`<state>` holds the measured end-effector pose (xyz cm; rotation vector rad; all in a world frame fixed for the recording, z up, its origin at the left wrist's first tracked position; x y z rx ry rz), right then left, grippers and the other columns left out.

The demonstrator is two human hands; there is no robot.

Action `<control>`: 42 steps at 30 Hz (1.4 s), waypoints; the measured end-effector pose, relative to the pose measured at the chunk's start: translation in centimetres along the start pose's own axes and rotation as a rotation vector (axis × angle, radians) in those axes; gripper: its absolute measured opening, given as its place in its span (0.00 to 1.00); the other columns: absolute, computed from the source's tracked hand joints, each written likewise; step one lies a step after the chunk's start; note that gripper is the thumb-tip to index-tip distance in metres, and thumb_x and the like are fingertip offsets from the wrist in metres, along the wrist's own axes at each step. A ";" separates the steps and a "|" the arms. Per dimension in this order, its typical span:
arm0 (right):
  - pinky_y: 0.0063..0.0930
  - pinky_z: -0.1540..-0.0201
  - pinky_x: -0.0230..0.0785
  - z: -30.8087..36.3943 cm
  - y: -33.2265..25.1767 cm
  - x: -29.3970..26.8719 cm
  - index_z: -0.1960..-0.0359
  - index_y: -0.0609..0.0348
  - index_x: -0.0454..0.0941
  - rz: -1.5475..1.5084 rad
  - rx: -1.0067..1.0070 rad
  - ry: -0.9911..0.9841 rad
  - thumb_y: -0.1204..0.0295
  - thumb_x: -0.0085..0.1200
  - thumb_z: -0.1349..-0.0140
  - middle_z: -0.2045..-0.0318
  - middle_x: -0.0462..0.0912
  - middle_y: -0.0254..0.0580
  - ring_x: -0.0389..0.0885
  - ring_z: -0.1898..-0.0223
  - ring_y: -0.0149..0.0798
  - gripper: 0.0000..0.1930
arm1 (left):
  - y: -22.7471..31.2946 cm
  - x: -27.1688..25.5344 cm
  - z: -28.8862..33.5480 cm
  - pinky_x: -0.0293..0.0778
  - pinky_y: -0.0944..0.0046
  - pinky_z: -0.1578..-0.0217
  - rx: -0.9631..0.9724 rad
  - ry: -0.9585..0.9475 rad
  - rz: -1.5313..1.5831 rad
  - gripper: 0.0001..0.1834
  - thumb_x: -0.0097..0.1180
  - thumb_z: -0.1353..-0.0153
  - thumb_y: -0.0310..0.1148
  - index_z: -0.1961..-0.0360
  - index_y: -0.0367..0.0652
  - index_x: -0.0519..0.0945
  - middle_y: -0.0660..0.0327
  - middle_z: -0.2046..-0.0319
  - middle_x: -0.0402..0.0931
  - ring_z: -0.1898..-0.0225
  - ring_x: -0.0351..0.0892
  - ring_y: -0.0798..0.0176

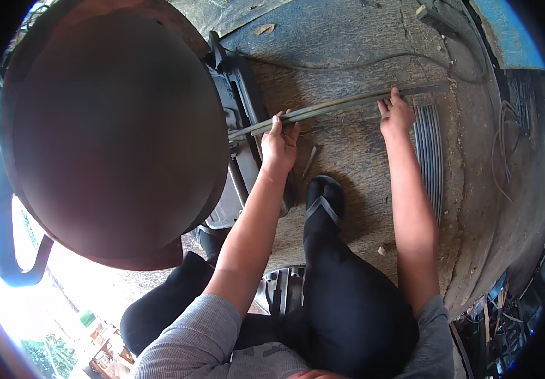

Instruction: The person is using a metal chop saw to cut metal tubing into shorter pieces.

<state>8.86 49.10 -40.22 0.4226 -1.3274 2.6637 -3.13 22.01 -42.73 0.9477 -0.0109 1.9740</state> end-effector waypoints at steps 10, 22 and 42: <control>0.38 0.52 0.71 1.3 0.3 0.6 0.60 0.62 0.72 0.021 -0.013 -0.001 0.74 0.49 0.38 0.62 0.78 0.44 0.77 0.57 0.38 0.07 | 0.6 -0.7 0.2 0.77 0.61 0.57 0.022 0.022 -0.015 0.10 0.43 0.34 0.33 0.57 0.40 0.70 0.57 0.55 0.74 0.54 0.75 0.61; 0.38 0.50 0.68 1.2 0.8 0.6 0.56 0.62 0.70 -0.011 -0.011 -0.033 0.74 0.49 0.37 0.57 0.75 0.45 0.75 0.52 0.39 0.10 | 0.6 -0.5 0.5 0.76 0.61 0.52 0.031 0.003 -0.020 0.11 0.43 0.34 0.35 0.57 0.39 0.69 0.55 0.53 0.73 0.52 0.74 0.59; 0.44 0.45 0.63 3.9 3.6 2.3 0.52 0.58 0.66 -0.063 0.078 -0.182 0.69 0.49 0.37 0.52 0.74 0.43 0.72 0.47 0.46 0.14 | 0.6 -0.5 0.3 0.78 0.60 0.55 0.018 0.036 0.023 0.10 0.43 0.34 0.34 0.58 0.38 0.69 0.54 0.55 0.74 0.54 0.75 0.57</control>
Point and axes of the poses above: each hand's wrist, its own z-axis away from the middle knuckle, its own x-axis out of the palm, y = z × x, the point moved 6 cm from there along -z, towards the middle knuckle
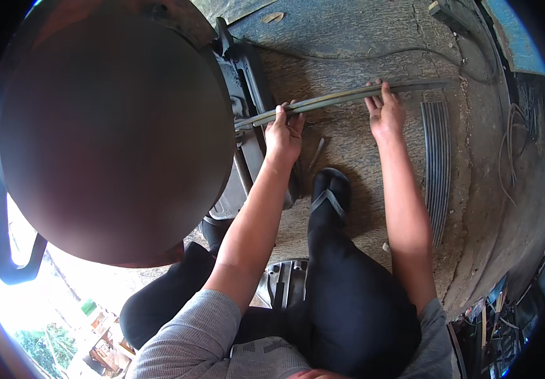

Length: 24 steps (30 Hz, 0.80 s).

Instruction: The person is using a metal chop saw to cut metal tubing into shorter pieces.

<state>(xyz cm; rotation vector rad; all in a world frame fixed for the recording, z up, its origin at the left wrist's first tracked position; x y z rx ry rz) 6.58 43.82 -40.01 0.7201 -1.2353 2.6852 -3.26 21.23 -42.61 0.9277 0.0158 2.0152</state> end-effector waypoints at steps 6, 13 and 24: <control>0.41 0.56 0.78 2.9 3.6 2.3 0.58 0.61 0.66 0.155 0.104 -0.187 0.72 0.47 0.37 0.56 0.76 0.51 0.79 0.57 0.46 0.08 | 0.1 0.0 0.0 0.77 0.60 0.53 0.000 -0.002 -0.018 0.10 0.43 0.34 0.34 0.58 0.38 0.69 0.54 0.55 0.73 0.54 0.75 0.57; 0.41 0.57 0.78 2.7 4.6 2.3 0.61 0.61 0.68 0.115 0.074 -0.137 0.72 0.47 0.36 0.58 0.76 0.50 0.78 0.55 0.45 0.06 | 0.1 0.2 0.2 0.77 0.60 0.53 0.002 0.001 -0.024 0.11 0.43 0.34 0.35 0.57 0.39 0.68 0.55 0.54 0.73 0.54 0.75 0.58; 0.37 0.61 0.80 2.9 4.6 2.5 0.61 0.62 0.67 0.093 0.083 -0.107 0.73 0.46 0.36 0.60 0.77 0.47 0.80 0.60 0.42 0.06 | 0.8 2.7 5.1 0.75 0.62 0.54 -0.098 -0.023 -0.246 0.20 0.47 0.35 0.37 0.50 0.31 0.66 0.52 0.54 0.71 0.53 0.74 0.58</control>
Point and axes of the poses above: each hand's wrist, its own z-axis away from the middle knuckle, its own x-axis out of the palm, y = z × x, the point moved 6 cm from there along -z, towards the middle knuckle
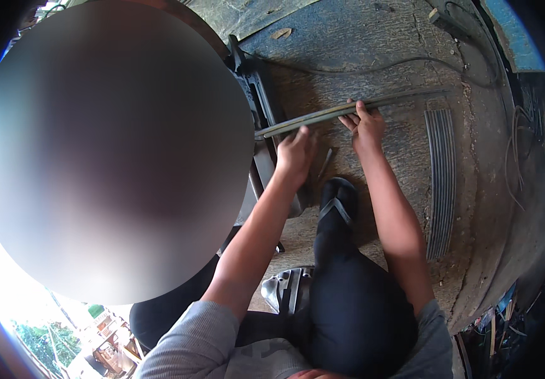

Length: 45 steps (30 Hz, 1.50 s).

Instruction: The person is using a metal chop saw to cut metal tubing into shorter pieces.

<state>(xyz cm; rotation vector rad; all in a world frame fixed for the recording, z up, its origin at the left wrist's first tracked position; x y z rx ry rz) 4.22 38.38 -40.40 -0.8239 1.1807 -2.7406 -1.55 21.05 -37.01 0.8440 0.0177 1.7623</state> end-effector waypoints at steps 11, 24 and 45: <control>0.39 0.68 0.81 0.2 -0.1 0.0 0.59 0.60 0.70 -0.025 -0.037 0.035 0.74 0.50 0.39 0.64 0.78 0.41 0.79 0.70 0.35 0.08 | 9.0 10.0 26.1 0.75 0.61 0.74 0.636 -0.889 -2.005 0.18 0.60 0.50 0.32 0.58 0.38 0.76 0.52 0.70 0.79 0.72 0.81 0.57; 0.40 0.65 0.81 -0.3 -0.2 -0.5 0.65 0.64 0.71 -0.078 -0.017 -0.030 0.75 0.47 0.37 0.66 0.78 0.43 0.81 0.68 0.40 0.05 | 19.2 14.1 31.2 0.72 0.50 0.53 1.759 -0.003 -2.567 0.13 0.46 0.40 0.30 0.57 0.43 0.79 0.51 0.48 0.69 0.48 0.69 0.48; 0.43 0.64 0.81 -0.4 -1.0 -0.5 0.67 0.68 0.70 0.050 -0.064 0.029 0.74 0.47 0.37 0.66 0.77 0.50 0.81 0.66 0.48 0.07 | 29.7 4.2 33.6 0.77 0.61 0.70 2.029 0.894 -2.110 0.21 0.41 0.41 0.34 0.51 0.29 0.69 0.41 0.57 0.71 0.65 0.77 0.56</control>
Point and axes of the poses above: each hand's wrist, its own z-axis away from the middle knuckle, its own x-axis out of the palm, y = z × x, the point moved 6 cm from there along -z, towards the middle knuckle
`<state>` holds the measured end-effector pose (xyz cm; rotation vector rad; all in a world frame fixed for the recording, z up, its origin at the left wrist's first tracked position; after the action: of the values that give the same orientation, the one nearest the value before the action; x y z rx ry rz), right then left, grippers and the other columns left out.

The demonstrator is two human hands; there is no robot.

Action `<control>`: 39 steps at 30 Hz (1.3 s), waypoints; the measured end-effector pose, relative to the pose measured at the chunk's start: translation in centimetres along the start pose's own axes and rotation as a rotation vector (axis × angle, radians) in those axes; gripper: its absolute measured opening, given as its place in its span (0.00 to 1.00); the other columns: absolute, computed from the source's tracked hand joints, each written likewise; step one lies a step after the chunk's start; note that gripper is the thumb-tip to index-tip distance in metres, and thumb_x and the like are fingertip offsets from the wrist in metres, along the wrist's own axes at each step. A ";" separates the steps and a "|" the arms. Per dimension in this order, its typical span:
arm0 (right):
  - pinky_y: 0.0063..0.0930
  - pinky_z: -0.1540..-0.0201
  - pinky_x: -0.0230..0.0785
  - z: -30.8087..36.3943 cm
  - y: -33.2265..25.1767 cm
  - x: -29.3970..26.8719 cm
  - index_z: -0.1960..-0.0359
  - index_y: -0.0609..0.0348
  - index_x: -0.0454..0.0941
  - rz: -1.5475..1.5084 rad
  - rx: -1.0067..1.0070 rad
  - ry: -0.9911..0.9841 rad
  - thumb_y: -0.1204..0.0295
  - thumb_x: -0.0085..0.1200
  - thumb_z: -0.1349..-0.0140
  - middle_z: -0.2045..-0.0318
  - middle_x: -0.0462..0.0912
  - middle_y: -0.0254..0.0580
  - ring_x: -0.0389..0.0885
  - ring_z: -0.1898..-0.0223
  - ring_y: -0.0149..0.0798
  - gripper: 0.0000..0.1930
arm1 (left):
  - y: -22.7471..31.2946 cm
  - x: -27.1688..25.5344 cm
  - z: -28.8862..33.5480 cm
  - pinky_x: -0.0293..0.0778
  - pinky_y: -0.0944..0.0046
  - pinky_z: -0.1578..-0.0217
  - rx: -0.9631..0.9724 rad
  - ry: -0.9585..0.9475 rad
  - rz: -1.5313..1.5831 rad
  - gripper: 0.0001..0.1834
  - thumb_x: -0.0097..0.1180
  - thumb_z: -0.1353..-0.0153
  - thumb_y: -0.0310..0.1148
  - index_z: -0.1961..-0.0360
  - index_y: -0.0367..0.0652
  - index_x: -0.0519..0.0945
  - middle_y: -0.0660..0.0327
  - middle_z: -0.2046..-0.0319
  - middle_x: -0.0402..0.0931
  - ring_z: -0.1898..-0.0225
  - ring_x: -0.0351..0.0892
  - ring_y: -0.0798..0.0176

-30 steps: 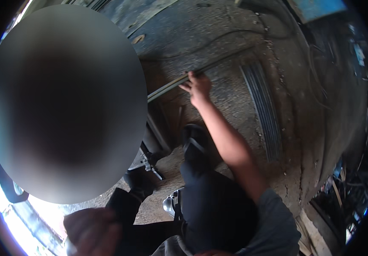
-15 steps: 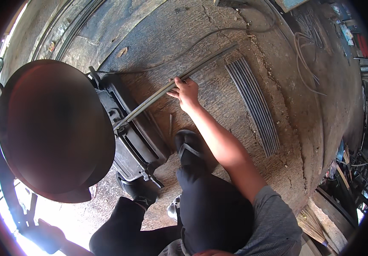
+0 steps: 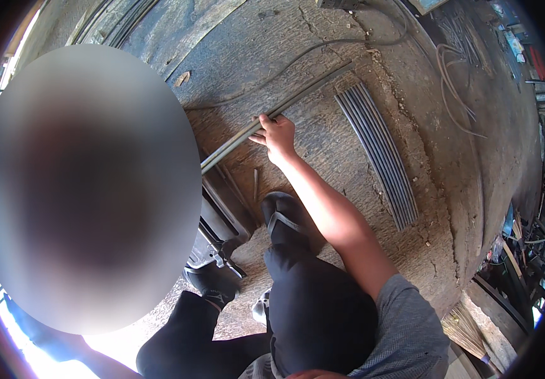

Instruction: The person is using a metal chop saw to cut metal tubing into shorter pieces.

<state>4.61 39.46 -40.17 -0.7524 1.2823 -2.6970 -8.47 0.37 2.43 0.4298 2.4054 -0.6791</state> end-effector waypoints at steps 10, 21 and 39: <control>0.41 0.65 0.82 0.0 0.0 0.1 0.64 0.71 0.71 -0.039 0.013 -0.018 0.75 0.47 0.37 0.67 0.75 0.50 0.81 0.67 0.47 0.08 | 1.1 1.7 3.2 0.73 0.58 0.65 0.059 -0.061 0.141 0.20 0.43 0.42 0.34 0.53 0.31 0.70 0.43 0.57 0.70 0.62 0.74 0.55; 0.40 0.65 0.81 0.1 -0.2 0.2 0.67 0.69 0.70 -0.001 -0.005 -0.013 0.75 0.47 0.37 0.69 0.76 0.47 0.81 0.67 0.46 0.07 | 2.6 2.8 5.9 0.69 0.54 0.60 0.129 -0.126 0.291 0.18 0.44 0.44 0.33 0.55 0.33 0.70 0.46 0.57 0.69 0.59 0.72 0.53; 0.39 0.66 0.82 0.1 0.1 0.3 0.68 0.69 0.71 -0.037 -0.007 -0.029 0.74 0.50 0.39 0.72 0.76 0.44 0.80 0.73 0.39 0.07 | 1.6 -1.5 10.1 0.61 0.48 0.51 0.195 -0.284 0.353 0.15 0.47 0.46 0.32 0.58 0.37 0.71 0.49 0.58 0.67 0.55 0.68 0.51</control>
<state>4.39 39.21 -40.04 -0.8208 1.2849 -2.7014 -2.03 -4.18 -4.22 0.7633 1.9399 -0.7580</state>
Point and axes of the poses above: each hand's wrist, its own z-axis away from the middle knuckle, its own x-axis out of the palm, y = z × x, the point moved 6 cm from there along -z, towards the middle knuckle
